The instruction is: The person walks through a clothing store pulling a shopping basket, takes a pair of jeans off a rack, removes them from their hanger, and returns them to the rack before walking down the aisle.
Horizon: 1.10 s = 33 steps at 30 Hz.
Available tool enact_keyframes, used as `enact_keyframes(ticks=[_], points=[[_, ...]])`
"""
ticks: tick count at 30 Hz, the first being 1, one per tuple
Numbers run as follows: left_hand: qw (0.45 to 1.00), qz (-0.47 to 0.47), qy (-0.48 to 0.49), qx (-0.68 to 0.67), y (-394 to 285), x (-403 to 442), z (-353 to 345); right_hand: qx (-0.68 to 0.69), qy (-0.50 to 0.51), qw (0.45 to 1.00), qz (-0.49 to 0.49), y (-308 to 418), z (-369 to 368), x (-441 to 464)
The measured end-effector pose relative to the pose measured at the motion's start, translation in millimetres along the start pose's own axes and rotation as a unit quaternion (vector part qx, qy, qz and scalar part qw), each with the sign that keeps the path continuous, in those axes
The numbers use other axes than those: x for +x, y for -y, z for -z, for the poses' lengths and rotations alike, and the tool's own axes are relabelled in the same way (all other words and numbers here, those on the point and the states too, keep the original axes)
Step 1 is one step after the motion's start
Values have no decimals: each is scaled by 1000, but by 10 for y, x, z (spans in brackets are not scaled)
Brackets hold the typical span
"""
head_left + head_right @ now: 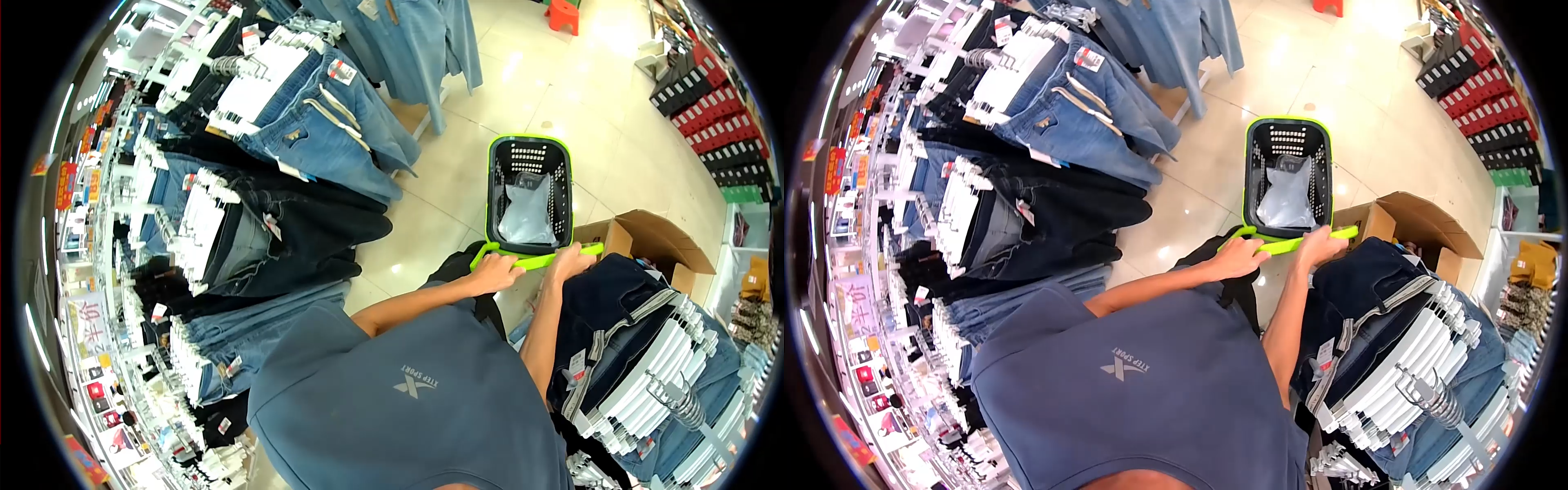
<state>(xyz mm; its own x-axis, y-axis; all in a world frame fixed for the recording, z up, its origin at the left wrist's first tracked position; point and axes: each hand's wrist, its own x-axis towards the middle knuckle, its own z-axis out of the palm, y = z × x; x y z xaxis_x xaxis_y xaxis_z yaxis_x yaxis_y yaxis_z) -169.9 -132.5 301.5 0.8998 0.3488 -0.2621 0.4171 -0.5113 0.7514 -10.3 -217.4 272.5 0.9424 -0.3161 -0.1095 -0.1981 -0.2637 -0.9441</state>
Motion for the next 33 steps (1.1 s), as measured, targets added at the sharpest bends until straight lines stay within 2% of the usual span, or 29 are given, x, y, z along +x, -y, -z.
enact_keyframes(ticks=[1, 4, 5, 6, 8, 10, 11, 12, 14, 15, 16, 18, 21, 24, 25, 26, 28, 29, 30, 33], points=[[999, 25, 5, -22, -4, -11, -36, 4, 32, 999, -24, 64, -13, -12], [994, 92, 13, -64, -71, -45, -107, -96, 61, 991, 67, -87, -160, 135], [994, 83, -7, -65, -67, -49, -175, -84, 104, 990, 44, -44, -163, 153], [994, 82, -16, -67, -94, -53, -212, -101, 105, 985, 90, -89, -208, 201], [993, 68, -15, -96, -128, -17, -249, -82, 157, 983, 56, 127, -183, 177], [992, 41, -23, -117, -109, 59, -359, -78, 177, 980, 52, 233, -190, 214], [992, 32, -24, -119, -87, 123, -432, -99, 172, 977, 83, 174, -237, 313], [984, 77, 30, -158, -180, 162, -334, -98, 185, 974, 90, 244, -258, 332], [961, 101, 75, -244, -198, 291, -323, -120, 212, 960, 140, 18, -423, 604], [952, 108, 89, -272, -207, 376, -320, -131, 254, 953, 106, 124, -469, 630], [942, 114, 103, -299, -203, 471, -300, -158, 231, 940, 196, 68, -610, 727], [928, 116, 121, -332, -177, 665, -296, -157, 292, 936, 120, 277, -776, 755], [916, 99, 127, -368, -154, 1129, -386, -141, 296, 898, 295, 77, -1233, 1204], [903, 70, 95, -413, -285, 1495, -292, -134, 384, 882, 238, 531, -1476, 1268], [895, 75, 90, -431, -290, 1657, -310, -168, 381, 853, 316, 556, -1664, 1405], [887, 80, 85, -447, -279, 1819, -318, -161, 399, 856, 285, 551, -1813, 1519], [883, 99, 79, -452, -348, 2047, -190, -148, 437, 859, 220, 896, -1992, 1451], [879, 112, 73, -459, -375, 2155, -114, -189, 412, 851, 267, 964, -2143, 1467], [874, 130, 62, -464, -355, 2236, -19, -184, 428, 839, 280, 1006, -2284, 1492], [862, 167, 35, -478, -374, 2369, 299, -218, 498, 806, 233, 1264, -2642, 1381]])
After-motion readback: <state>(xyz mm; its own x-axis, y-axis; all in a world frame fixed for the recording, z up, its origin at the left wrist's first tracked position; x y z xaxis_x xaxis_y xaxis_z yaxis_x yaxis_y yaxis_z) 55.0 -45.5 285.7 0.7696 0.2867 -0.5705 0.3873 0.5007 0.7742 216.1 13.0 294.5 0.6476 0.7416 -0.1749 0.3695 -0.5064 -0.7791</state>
